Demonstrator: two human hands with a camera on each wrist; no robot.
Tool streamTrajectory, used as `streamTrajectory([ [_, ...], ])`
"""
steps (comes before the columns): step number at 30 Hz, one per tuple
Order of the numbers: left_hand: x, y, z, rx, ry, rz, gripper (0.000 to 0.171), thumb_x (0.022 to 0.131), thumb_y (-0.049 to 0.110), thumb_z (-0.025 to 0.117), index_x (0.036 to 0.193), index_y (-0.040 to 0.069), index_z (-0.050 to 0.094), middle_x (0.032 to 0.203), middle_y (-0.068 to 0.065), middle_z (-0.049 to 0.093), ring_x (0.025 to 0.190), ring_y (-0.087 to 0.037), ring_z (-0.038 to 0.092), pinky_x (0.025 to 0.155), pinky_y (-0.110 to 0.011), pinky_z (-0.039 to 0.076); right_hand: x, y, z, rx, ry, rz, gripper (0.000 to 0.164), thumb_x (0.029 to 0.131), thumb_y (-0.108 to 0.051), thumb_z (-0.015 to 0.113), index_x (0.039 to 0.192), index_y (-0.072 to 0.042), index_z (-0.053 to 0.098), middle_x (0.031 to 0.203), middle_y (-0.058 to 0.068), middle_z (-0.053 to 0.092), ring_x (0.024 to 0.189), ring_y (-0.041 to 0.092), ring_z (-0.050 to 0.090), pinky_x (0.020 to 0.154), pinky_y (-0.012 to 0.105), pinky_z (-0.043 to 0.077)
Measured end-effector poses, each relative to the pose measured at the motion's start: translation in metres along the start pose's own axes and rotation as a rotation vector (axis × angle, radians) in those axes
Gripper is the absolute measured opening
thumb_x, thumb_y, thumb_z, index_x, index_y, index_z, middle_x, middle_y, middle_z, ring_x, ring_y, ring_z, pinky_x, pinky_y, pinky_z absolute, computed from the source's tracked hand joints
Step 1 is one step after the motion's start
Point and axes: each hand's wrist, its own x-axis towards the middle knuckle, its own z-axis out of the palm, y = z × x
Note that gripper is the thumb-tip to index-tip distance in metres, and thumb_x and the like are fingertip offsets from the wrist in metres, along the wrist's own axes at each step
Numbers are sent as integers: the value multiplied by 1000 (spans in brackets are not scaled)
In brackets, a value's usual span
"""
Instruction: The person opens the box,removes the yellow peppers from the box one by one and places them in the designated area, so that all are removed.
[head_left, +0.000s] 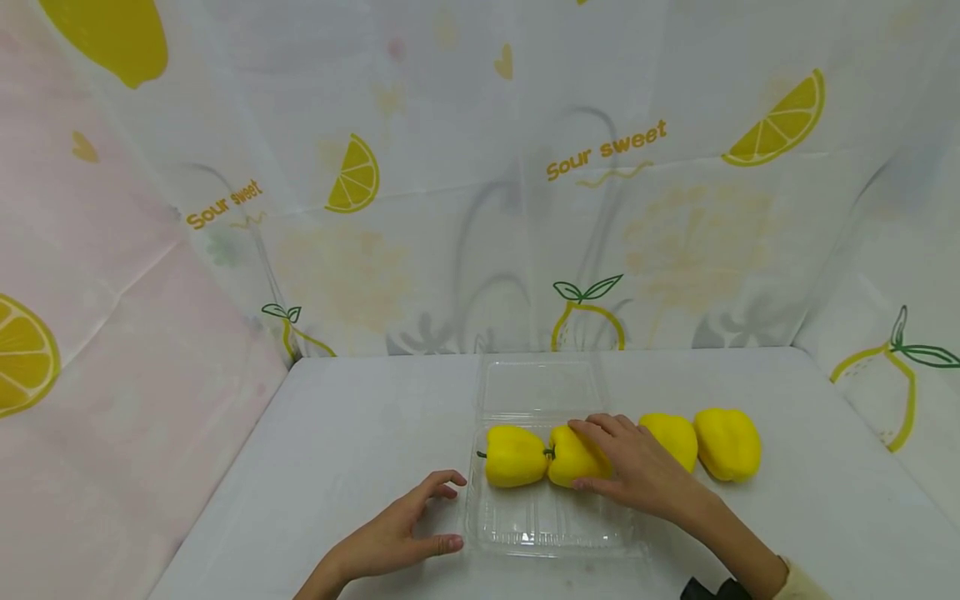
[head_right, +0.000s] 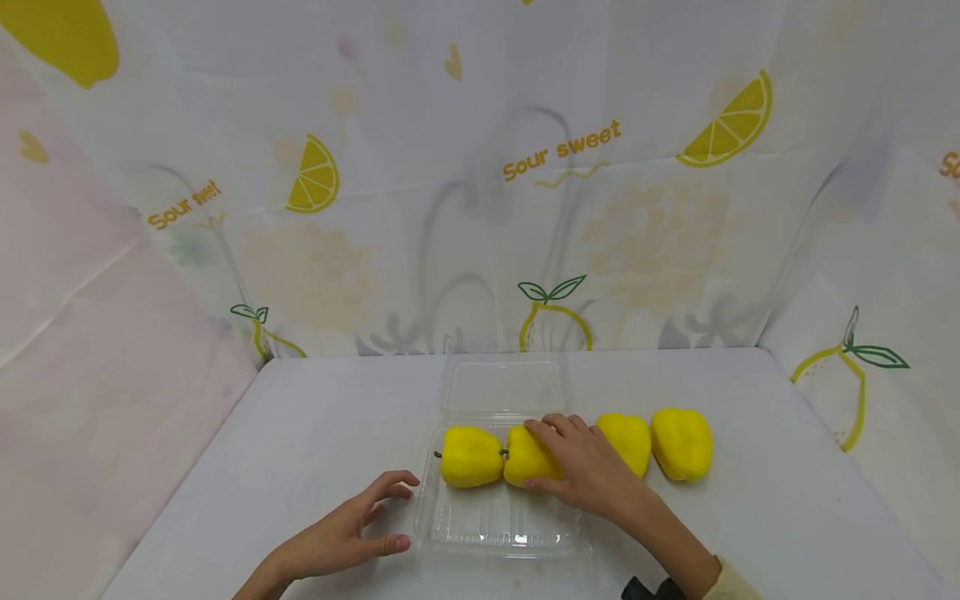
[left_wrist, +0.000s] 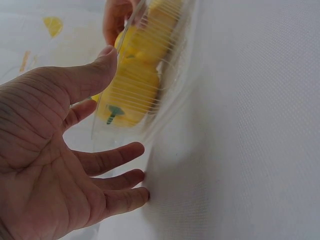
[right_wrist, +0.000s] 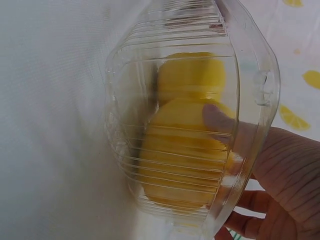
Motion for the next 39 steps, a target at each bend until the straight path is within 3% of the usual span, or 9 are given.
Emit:
streamTrajectory([
  [25, 2, 2, -1, 4, -4, 4, 59, 92, 39, 71, 140, 34, 36, 132, 2, 53, 124, -24, 49, 99, -56, 38, -2, 5, 0, -12, 100, -52, 75, 75, -50, 82, 134, -12, 56, 121, 2, 57, 107, 21, 54, 90, 43, 48],
  [39, -1, 3, -1, 1, -1, -2, 59, 91, 39, 71, 139, 35, 37, 131, 3, 53, 123, -25, 50, 97, -55, 39, -6, 0, -10, 3, 152, 25, 74, 74, -54, 82, 133, -16, 57, 116, 0, 56, 103, 18, 55, 89, 42, 50],
])
